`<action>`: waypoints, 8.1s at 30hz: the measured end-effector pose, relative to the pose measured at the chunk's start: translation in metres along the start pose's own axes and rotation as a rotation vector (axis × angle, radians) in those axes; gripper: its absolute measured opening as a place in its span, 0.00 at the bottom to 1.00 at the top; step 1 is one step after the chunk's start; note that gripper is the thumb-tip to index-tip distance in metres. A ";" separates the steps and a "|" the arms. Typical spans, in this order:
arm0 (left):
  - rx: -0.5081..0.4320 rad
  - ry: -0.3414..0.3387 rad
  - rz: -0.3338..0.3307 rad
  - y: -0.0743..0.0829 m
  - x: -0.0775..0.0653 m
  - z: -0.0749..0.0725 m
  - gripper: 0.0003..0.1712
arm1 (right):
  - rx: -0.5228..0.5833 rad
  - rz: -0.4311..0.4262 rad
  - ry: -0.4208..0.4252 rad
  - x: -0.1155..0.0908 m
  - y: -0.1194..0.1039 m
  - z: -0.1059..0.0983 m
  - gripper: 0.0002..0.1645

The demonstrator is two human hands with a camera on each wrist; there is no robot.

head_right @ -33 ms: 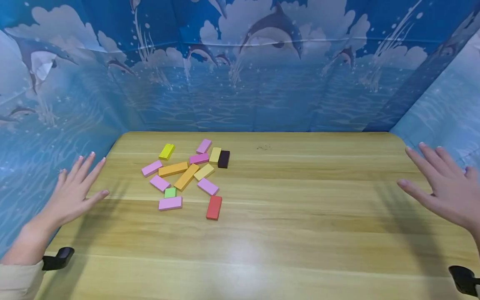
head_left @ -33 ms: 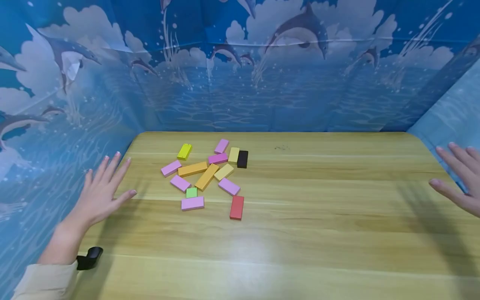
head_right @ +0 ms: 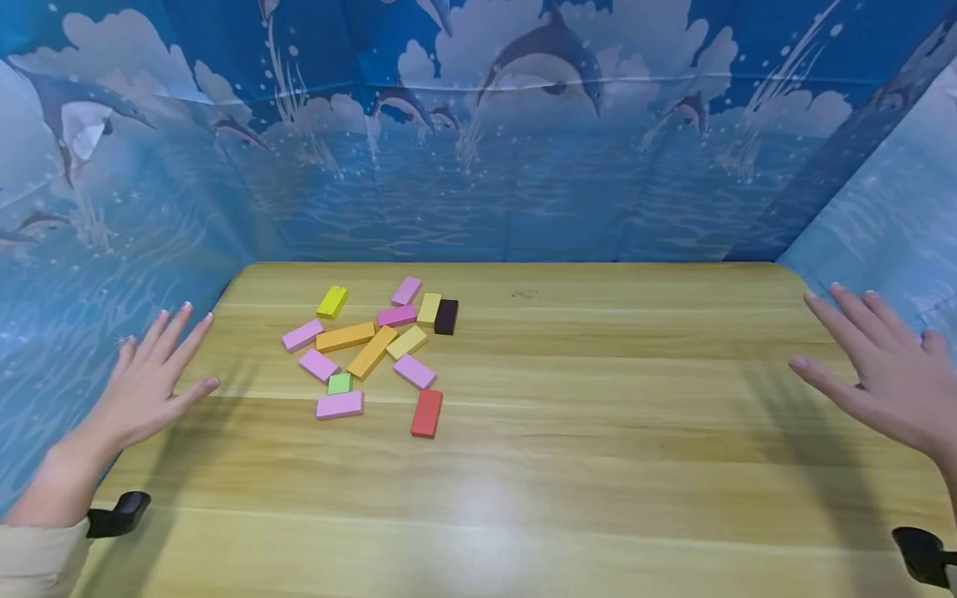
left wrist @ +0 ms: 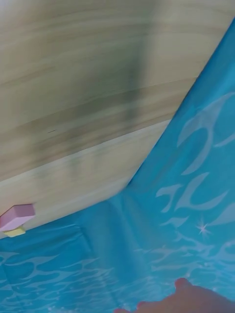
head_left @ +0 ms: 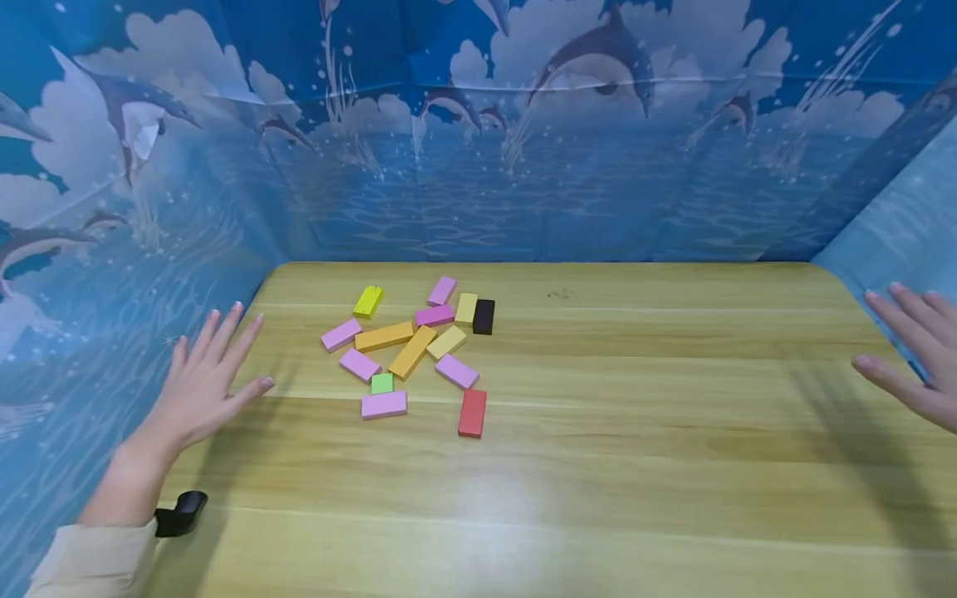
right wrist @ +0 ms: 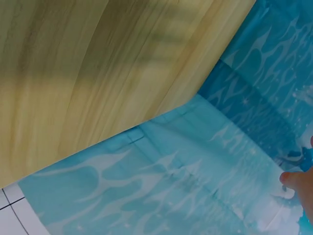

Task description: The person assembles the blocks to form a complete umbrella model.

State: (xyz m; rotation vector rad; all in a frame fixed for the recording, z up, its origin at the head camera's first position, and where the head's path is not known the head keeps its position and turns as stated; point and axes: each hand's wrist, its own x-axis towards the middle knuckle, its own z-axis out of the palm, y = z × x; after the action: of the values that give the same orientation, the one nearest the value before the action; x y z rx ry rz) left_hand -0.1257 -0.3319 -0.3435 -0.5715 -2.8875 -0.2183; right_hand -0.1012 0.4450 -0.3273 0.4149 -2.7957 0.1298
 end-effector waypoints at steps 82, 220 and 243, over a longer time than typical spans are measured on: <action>-0.207 -0.179 0.271 0.114 0.090 0.075 0.34 | 0.730 -0.415 -0.349 0.107 -0.298 0.139 0.37; -0.384 -0.335 0.563 0.180 0.150 0.105 0.16 | 0.705 -0.390 -0.332 0.021 -0.229 0.113 0.32; -0.352 -0.359 0.722 0.234 0.165 0.112 0.16 | 0.728 -0.376 -0.314 0.021 -0.230 0.112 0.32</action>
State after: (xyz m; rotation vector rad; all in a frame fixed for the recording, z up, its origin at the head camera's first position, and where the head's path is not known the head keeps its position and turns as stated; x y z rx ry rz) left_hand -0.2017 -0.0378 -0.3917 -1.8134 -2.7287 -0.5529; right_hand -0.0844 0.2051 -0.4170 1.2031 -2.8086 1.0866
